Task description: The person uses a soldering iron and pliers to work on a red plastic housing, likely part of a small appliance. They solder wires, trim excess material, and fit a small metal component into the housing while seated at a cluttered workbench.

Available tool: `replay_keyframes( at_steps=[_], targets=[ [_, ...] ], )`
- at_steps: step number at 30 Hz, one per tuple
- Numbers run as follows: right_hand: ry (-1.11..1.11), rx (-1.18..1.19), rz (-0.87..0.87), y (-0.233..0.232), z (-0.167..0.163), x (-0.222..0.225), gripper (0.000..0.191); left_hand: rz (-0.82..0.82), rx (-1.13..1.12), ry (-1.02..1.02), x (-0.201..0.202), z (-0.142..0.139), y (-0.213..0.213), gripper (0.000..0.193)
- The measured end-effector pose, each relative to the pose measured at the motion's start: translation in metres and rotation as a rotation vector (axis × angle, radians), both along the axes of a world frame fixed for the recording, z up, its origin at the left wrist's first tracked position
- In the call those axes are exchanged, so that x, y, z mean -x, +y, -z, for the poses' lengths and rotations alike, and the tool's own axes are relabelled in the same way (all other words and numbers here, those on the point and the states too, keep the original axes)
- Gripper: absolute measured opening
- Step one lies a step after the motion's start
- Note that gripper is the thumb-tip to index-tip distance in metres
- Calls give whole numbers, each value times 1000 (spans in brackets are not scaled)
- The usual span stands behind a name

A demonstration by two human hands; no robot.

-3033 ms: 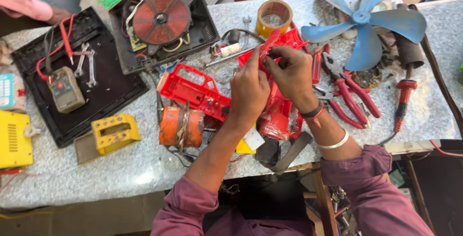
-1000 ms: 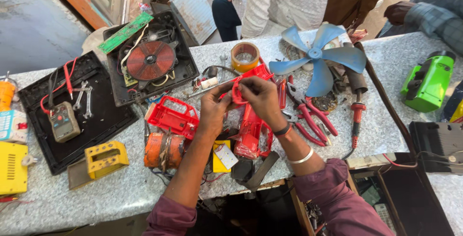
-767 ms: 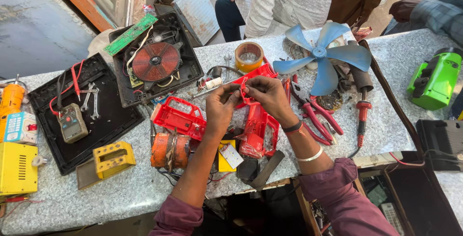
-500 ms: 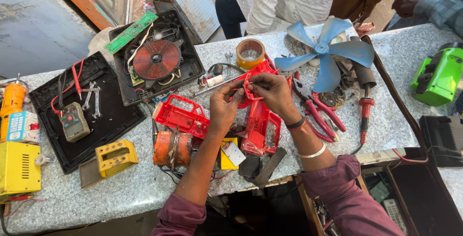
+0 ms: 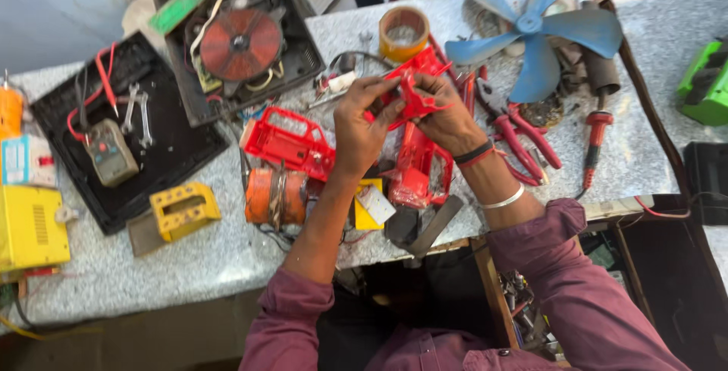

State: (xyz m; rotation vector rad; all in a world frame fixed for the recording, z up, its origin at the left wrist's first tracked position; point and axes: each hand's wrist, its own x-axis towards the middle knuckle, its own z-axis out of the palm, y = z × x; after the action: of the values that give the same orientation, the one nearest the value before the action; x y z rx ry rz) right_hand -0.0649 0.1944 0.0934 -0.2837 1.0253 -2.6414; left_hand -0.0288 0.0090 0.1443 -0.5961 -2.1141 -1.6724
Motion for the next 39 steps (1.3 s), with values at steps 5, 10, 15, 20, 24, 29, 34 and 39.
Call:
replay_keyframes(
  at_steps=[5, 10, 15, 20, 24, 29, 34, 39],
  targets=[
    [58, 35, -15, 4, 3, 2, 25, -66, 44, 186, -11, -12, -1, 34],
    [33, 79, -35, 12, 11, 5, 20, -100, 139, 274, -17, -21, -2, 38],
    [39, 46, -52, 13, 15, 5, 23, -33, 62, 152, -21, -25, -2, 43],
    [104, -9, -33, 16, 6, 2, 31, 14, 21, 90, -19, -23, -3, 38],
    [180, -109, 22, 14, -3, -4, 22, -18, 49, 158, -18, -19, -4, 31],
    [489, -619, 319, 2, -15, -10, 12, -33, -56, -73, -13, -16, -4, 28],
    [825, -874, 572, -4, -25, -17, 14, 32, -126, -119, -12, -16, -7, 29],
    [748, -848, 600, -5, -18, -18, 11, 36, -95, -48, -16, -17, -3, 33]
  ],
)
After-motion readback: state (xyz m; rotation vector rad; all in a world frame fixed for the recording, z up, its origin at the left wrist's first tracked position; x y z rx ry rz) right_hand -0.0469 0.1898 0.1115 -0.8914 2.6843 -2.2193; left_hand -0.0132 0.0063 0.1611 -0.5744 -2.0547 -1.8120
